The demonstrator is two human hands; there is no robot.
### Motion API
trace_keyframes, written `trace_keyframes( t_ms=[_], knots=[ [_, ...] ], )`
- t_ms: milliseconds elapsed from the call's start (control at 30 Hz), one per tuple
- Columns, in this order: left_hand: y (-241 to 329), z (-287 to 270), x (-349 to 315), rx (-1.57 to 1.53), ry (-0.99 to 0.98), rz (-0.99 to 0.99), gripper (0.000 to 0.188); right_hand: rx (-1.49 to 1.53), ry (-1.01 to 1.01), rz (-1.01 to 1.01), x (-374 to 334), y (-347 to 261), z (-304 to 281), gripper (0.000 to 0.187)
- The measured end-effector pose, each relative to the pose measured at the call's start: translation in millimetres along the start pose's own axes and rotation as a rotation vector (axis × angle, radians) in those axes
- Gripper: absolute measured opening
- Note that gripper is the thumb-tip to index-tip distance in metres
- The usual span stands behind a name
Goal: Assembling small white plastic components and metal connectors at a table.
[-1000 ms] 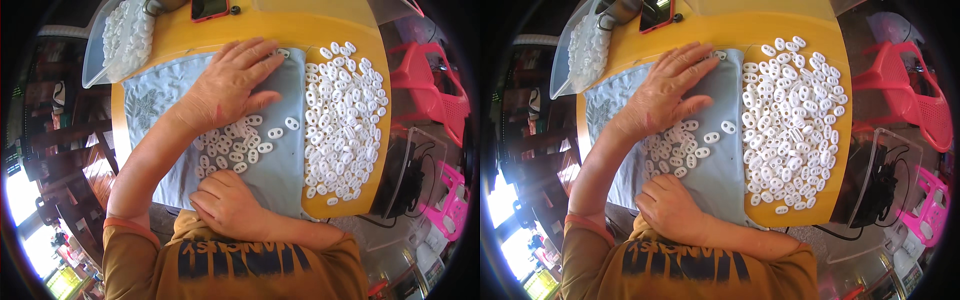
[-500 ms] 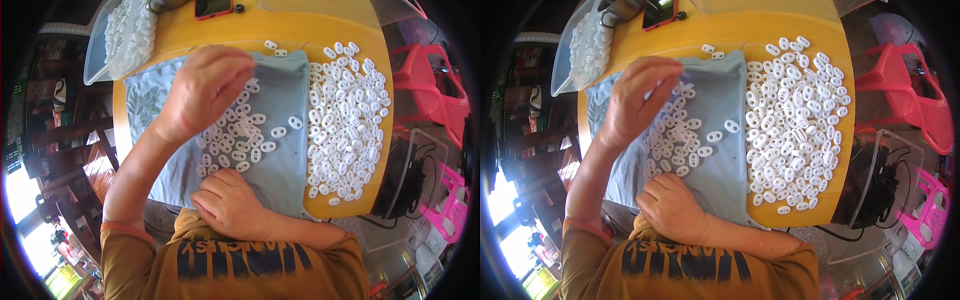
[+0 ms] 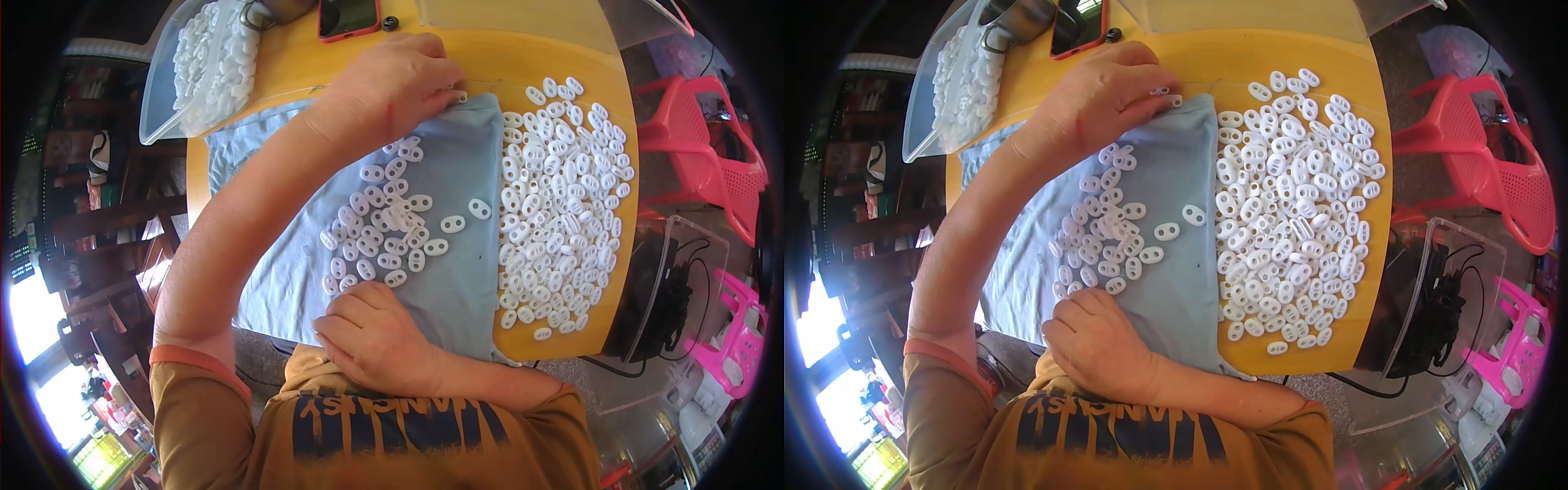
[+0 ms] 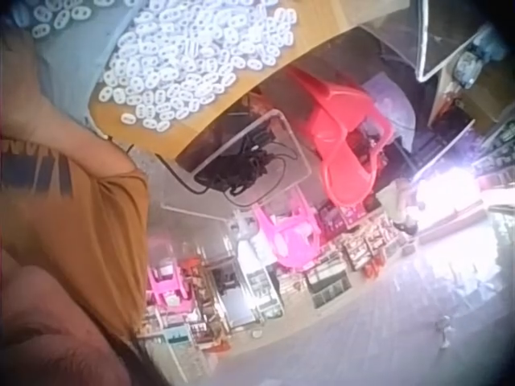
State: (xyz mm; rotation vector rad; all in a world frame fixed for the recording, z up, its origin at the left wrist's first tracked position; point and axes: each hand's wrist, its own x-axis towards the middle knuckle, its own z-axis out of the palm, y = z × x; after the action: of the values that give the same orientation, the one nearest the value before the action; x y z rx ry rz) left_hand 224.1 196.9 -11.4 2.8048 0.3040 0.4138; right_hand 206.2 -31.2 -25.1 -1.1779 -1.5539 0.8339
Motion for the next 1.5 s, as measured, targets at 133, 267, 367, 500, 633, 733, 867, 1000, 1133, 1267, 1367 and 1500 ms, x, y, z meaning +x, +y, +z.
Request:
trace_keyframes(
  t_ms=[133,267,367,500,633,733,867,1000,1133,1267,1367,1500],
  knots=[
    [-3,-1,7,-0.012,-0.057,0.064,0.017,0.008,0.001,0.005,0,0,0,0.015],
    [-4,-4,14,-0.085,-0.132,0.06,0.011,0.013,0.006,0.001,0,0,0,0.017],
    [-8,-5,18,-0.136,-0.148,0.091,0.009,0.011,0.001,-0.004,0,-1,1,0.017],
    [-8,-12,14,-0.172,-0.034,0.08,0.01,0.005,0.007,-0.01,0,-1,1,0.017],
    [13,-50,-10,-0.231,-0.136,-0.181,0.008,0.003,-0.004,0.0,1,-1,2,0.017],
    [22,-48,-20,-0.322,-0.318,-0.095,0.014,0.021,0.015,0.012,-2,1,-2,0.017],
    [6,-37,-23,-0.166,-0.046,-0.054,0.019,0.022,0.007,-0.005,0,-3,2,0.018],
    [4,-21,-22,0.058,-0.025,-0.036,0.02,0.016,0.013,-0.017,0,0,4,0.018],
    [3,-25,-20,-0.061,-0.21,-0.069,0.017,0.035,0.011,-0.019,0,-1,5,0.018],
    [9,-39,-19,-0.198,-0.198,-0.077,0.013,0.027,0.012,-0.026,-1,0,4,0.018],
    [19,-51,-29,-0.157,-0.136,0.016,0.011,0.039,0.009,-0.032,-1,0,5,0.018],
    [45,-74,-36,-0.274,-0.16,-0.003,0.011,0.021,-0.007,-0.008,-2,2,3,0.018]
  ],
)
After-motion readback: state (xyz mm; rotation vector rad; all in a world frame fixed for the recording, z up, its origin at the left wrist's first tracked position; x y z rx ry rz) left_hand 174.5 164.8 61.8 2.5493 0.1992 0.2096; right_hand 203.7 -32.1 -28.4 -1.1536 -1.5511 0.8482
